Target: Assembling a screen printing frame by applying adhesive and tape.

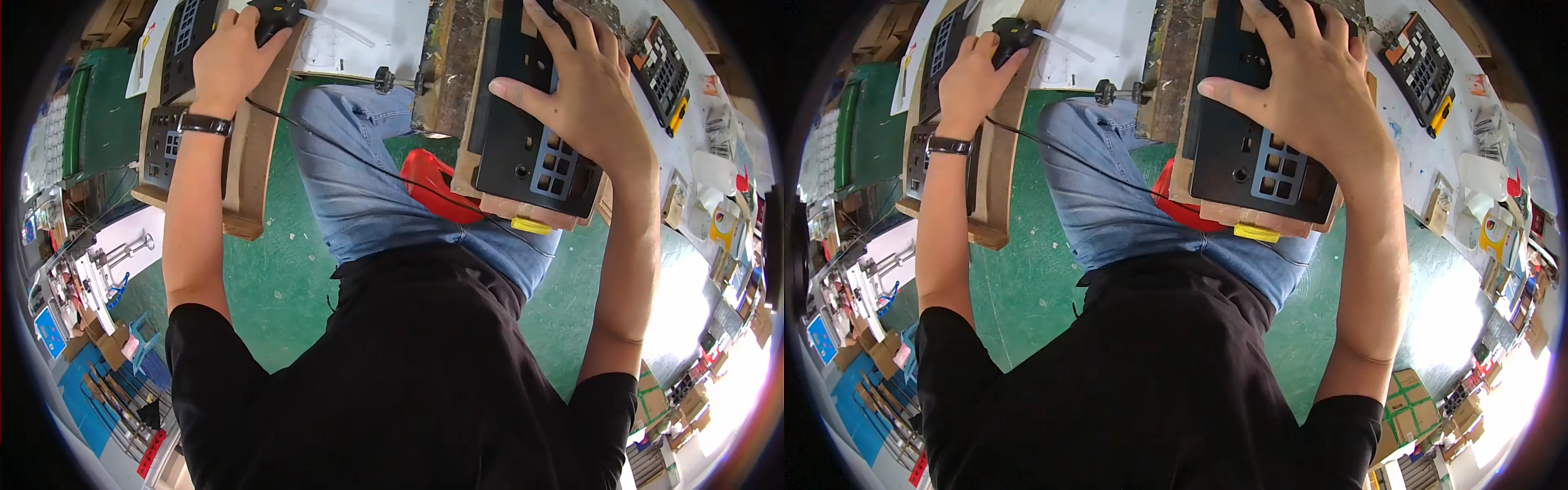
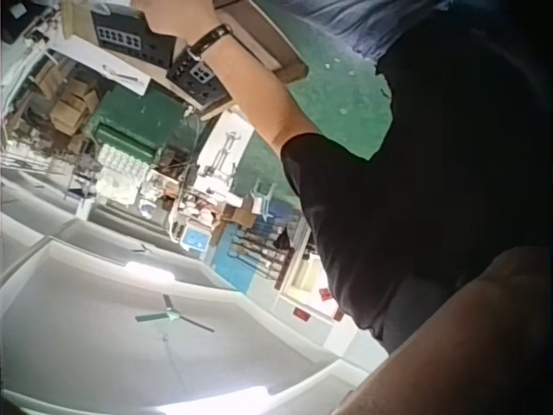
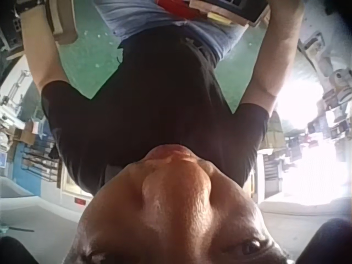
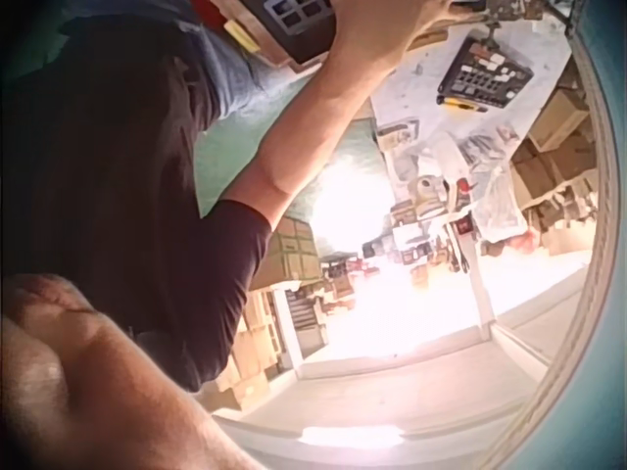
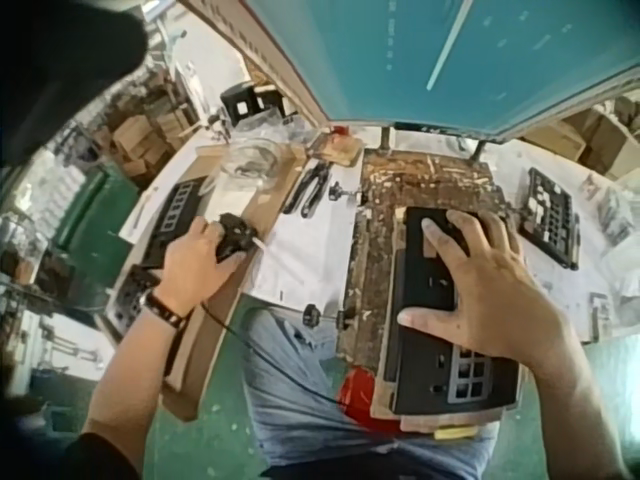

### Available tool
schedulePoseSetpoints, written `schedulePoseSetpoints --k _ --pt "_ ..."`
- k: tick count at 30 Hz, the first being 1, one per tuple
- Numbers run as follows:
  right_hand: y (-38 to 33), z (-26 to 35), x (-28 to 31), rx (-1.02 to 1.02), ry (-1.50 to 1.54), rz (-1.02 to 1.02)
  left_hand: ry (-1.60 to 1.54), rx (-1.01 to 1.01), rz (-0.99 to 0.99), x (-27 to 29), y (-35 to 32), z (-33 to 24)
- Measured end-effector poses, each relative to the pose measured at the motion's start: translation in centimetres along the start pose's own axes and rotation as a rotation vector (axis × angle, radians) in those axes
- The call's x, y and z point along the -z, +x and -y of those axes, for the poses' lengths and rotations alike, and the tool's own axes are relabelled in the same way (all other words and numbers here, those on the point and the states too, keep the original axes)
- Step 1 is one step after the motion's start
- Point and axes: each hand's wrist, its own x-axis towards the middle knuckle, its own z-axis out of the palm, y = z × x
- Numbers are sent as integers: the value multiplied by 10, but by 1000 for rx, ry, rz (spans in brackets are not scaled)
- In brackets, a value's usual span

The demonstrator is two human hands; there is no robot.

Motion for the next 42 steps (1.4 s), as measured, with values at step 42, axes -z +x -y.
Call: schedulePoseSetpoints --k 42 --pt "-21 -63 4 -69 614 147 -638 -721 55 69 14 -230"
